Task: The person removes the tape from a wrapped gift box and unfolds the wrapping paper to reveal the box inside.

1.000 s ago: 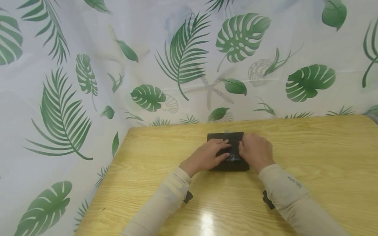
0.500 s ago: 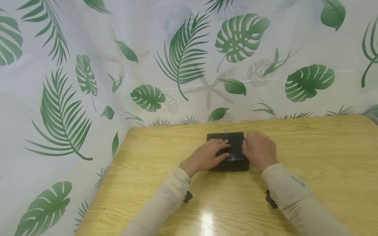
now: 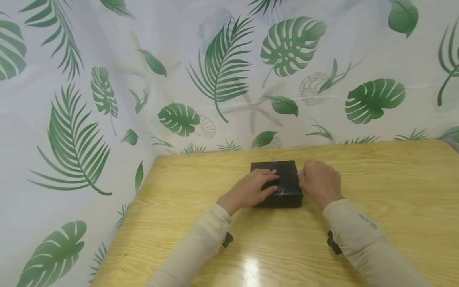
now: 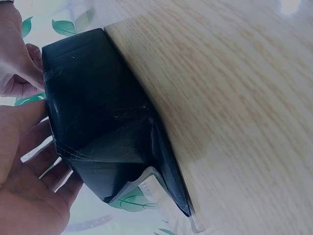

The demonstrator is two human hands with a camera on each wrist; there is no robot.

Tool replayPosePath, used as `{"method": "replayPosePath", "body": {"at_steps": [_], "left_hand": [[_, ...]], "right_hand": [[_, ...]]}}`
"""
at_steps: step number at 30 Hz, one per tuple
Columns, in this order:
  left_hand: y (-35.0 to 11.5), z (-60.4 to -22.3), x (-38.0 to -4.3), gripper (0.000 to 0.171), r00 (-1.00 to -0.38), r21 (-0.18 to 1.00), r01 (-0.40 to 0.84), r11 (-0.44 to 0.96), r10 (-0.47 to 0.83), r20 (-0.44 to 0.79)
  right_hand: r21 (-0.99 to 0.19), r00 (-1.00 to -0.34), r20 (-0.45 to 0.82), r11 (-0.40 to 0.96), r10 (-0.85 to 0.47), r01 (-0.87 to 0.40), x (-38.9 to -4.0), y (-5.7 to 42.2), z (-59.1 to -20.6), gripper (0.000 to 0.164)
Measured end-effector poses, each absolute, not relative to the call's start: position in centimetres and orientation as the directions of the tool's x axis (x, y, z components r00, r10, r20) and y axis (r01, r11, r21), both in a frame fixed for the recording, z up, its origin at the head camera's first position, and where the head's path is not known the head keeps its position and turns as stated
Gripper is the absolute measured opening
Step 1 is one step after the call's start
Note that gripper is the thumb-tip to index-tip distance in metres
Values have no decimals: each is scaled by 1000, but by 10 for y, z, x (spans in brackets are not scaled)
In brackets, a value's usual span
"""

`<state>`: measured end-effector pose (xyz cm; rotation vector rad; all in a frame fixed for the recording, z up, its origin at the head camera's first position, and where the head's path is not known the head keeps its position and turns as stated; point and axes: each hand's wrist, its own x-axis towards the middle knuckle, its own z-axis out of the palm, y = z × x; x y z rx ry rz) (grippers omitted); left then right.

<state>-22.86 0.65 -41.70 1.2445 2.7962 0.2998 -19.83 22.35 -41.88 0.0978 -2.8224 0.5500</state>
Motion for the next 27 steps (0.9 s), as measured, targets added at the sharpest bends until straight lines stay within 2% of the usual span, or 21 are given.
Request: {"method": "replayPosePath", "body": {"at_steps": [14, 27], "left_hand": [[8, -417, -227, 44, -680, 209, 718, 664, 733, 5], [7, -417, -227, 44, -677, 209, 721, 660, 736, 8]], "right_hand": [[-374, -964, 265, 922, 5, -97, -197, 232, -419, 19], [-390, -951, 310, 912, -3, -130, -194, 238, -420, 22]]}}
